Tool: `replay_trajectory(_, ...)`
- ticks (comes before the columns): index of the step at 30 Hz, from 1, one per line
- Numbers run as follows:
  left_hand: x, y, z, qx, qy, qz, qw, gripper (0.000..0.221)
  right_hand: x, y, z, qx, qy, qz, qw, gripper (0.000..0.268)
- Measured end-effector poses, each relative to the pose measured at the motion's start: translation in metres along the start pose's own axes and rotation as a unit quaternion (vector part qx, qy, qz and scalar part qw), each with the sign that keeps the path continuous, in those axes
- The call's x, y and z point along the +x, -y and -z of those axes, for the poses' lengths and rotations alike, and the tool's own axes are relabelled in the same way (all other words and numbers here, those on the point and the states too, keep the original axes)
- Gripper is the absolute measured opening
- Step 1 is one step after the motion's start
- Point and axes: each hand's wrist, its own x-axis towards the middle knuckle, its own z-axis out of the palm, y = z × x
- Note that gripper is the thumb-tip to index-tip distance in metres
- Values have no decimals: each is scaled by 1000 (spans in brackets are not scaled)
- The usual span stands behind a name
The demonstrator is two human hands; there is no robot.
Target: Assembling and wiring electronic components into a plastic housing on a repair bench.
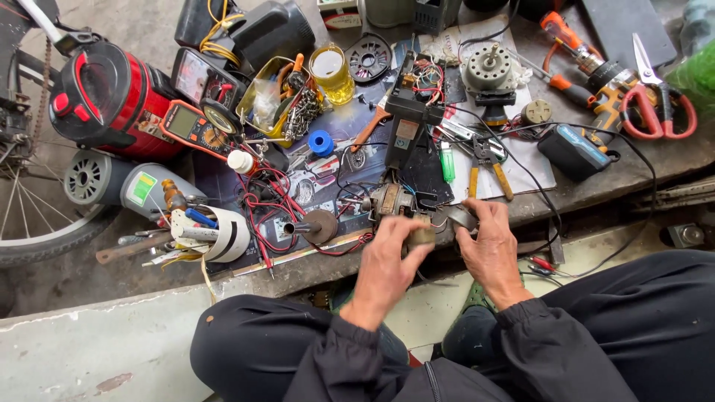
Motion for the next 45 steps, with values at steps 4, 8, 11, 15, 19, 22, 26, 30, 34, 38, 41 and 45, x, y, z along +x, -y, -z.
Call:
replay_trajectory(4,64,6,20,27,28,-110,993,36,23,14,19,-17,32,66,997,68)
replay_trajectory(8,105,23,27,33,83,-111,990,37,48,30,35,-53,60,130,988,68)
replay_trajectory(11,117,32,23,29,109,-98,989,39,65,28,39,-80,78,158,981,72)
replay_trajectory(15,113,23,23,-2,102,-76,992,37,79,24,35,-134,75,233,960,72)
replay_trajectory(19,110,26,14,-17,91,-64,994,36,80,22,30,-157,76,233,957,78)
replay_trajectory(22,106,24,10,-2,87,-65,994,39,78,24,28,-148,72,228,960,79)
replay_trajectory(26,106,31,8,5,73,-53,996,39,76,26,28,-126,60,250,958,76)
replay_trajectory(30,109,36,5,21,37,-64,997,36,77,24,28,-97,69,250,961,78)
replay_trajectory(34,110,44,-3,42,28,-80,996,34,78,25,29,-70,87,235,966,73)
replay_trajectory(38,112,50,-10,60,17,-104,993,33,77,23,30,-54,97,225,968,76)
replay_trajectory(41,113,51,-12,86,0,-136,987,32,77,22,31,-51,98,227,968,75)
replay_trajectory(45,115,52,-14,111,-18,-183,977,30,77,24,34,-43,102,230,967,73)
